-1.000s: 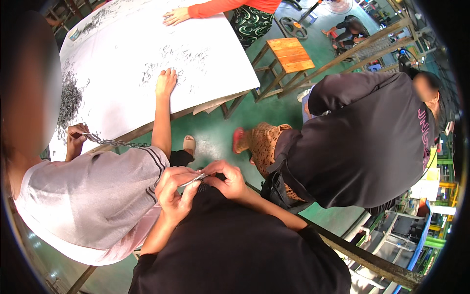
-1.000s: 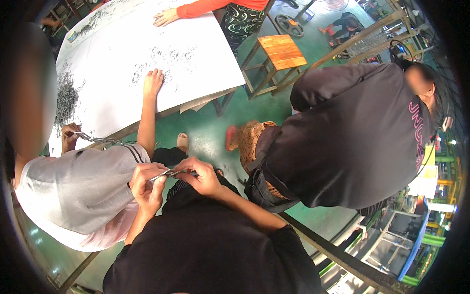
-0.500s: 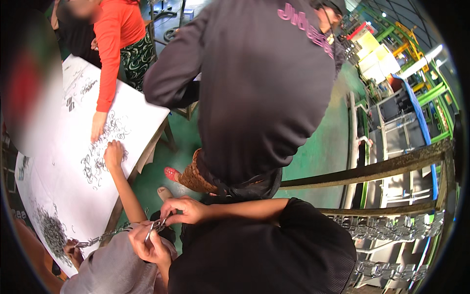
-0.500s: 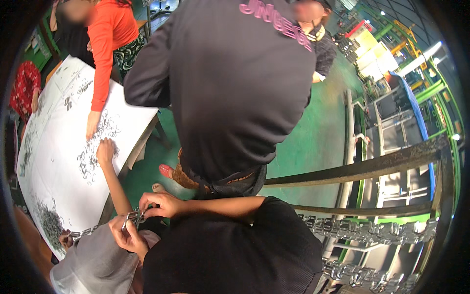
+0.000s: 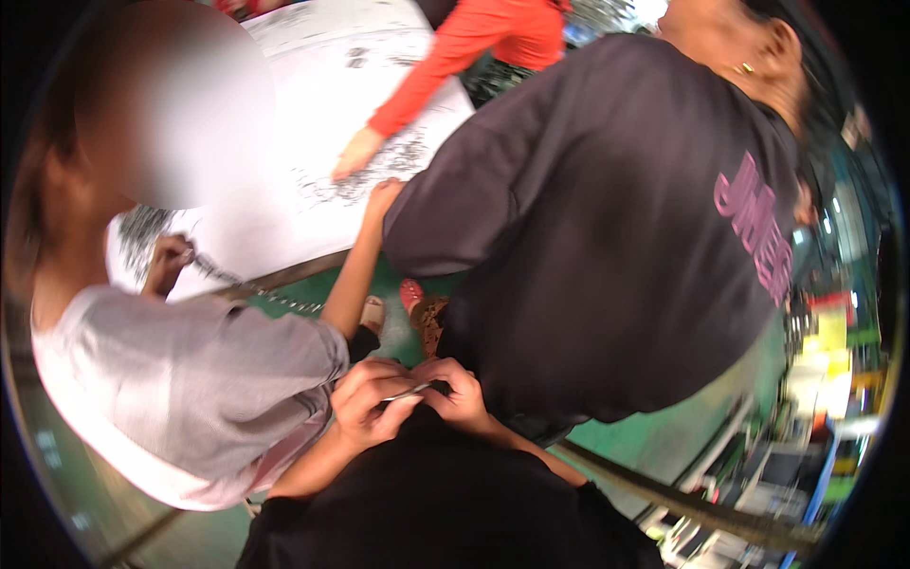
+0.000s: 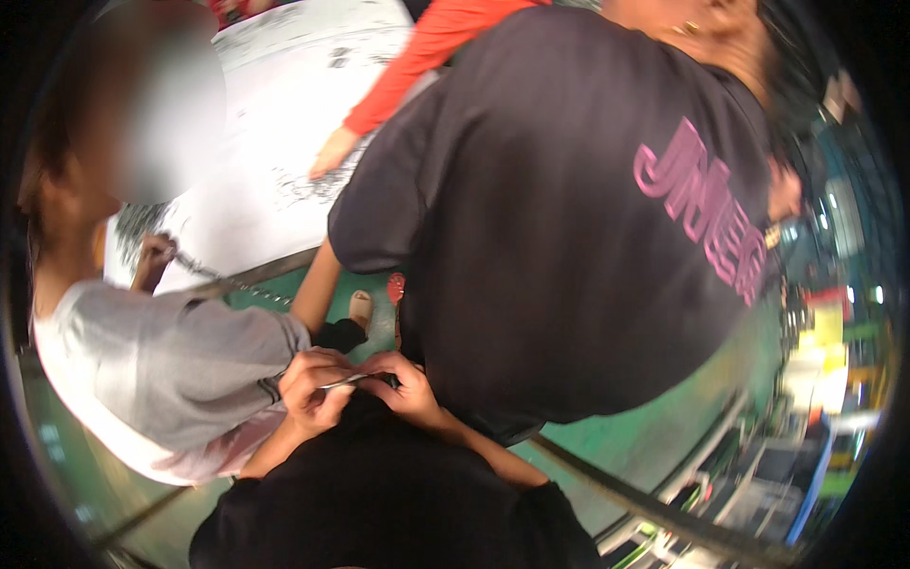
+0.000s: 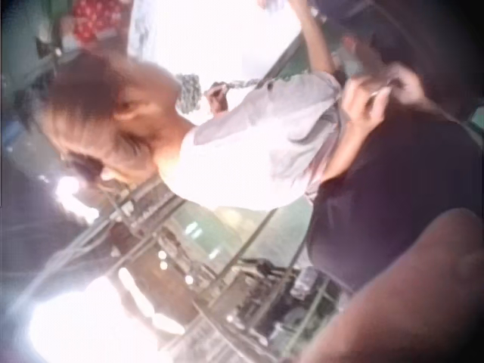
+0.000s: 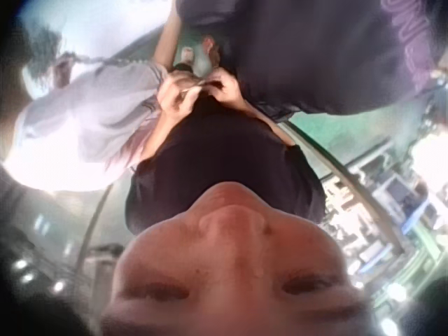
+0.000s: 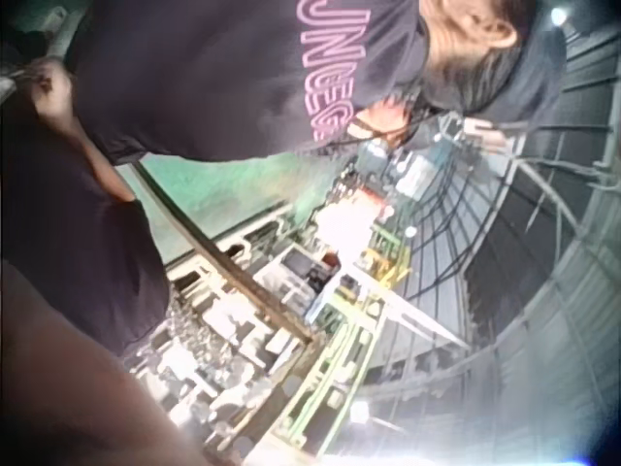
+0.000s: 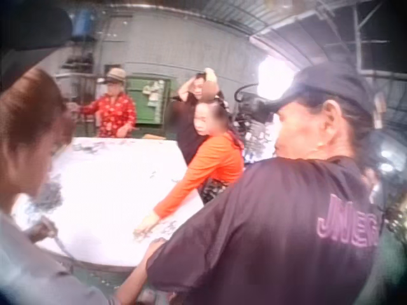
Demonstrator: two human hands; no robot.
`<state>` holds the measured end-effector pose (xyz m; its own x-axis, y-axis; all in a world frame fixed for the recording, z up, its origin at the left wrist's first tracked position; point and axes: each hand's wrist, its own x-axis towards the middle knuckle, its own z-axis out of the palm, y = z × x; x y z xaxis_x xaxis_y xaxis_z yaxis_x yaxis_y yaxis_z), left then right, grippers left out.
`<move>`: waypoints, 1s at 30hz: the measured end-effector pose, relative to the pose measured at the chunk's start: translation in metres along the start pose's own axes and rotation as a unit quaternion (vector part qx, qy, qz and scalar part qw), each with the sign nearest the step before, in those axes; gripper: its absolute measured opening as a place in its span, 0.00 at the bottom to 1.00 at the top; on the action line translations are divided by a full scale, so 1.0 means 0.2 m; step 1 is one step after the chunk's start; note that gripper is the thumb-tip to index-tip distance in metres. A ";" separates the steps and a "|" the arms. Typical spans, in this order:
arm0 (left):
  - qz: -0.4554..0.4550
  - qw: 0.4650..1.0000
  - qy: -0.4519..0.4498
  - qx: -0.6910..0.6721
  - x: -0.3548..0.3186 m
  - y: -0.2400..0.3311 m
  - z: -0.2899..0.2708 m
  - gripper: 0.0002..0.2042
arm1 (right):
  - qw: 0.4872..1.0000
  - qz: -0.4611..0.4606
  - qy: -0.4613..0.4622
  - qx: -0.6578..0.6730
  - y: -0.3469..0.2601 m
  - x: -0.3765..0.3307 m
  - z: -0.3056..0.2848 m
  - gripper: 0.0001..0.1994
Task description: The person sorts small metal clips on a table and hooks them onto a vertical metal wire rack.
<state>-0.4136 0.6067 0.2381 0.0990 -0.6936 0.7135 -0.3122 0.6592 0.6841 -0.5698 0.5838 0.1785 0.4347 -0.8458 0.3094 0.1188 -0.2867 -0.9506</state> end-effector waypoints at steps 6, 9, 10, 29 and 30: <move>-0.011 1.000 0.020 0.017 0.00 0.04 0.01 0.07 | 0.996 0.033 -0.034 0.078 0.03 -0.08 0.02 0.14; -0.012 0.999 0.027 0.021 -0.03 0.04 0.00 0.08 | 0.993 0.034 -0.026 0.112 0.02 -0.07 0.04 0.13; -0.012 0.999 0.033 0.022 -0.03 0.04 -0.01 0.08 | 0.994 0.041 -0.027 0.097 0.01 -0.07 0.04 0.13; 0.013 0.997 0.057 0.051 0.02 0.16 -0.04 0.07 | 0.996 0.021 -0.087 0.004 -0.14 0.04 0.00 0.14; 0.019 0.997 0.059 0.054 0.02 0.16 -0.04 0.06 | 0.995 0.012 -0.095 -0.014 -0.16 0.06 0.00 0.14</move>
<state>-0.4151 0.6269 0.2639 0.1940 -0.6247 0.7564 -0.4169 0.6454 0.6400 -0.5684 0.5823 0.2120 0.5993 -0.7525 0.2732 0.0825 -0.2813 -0.9561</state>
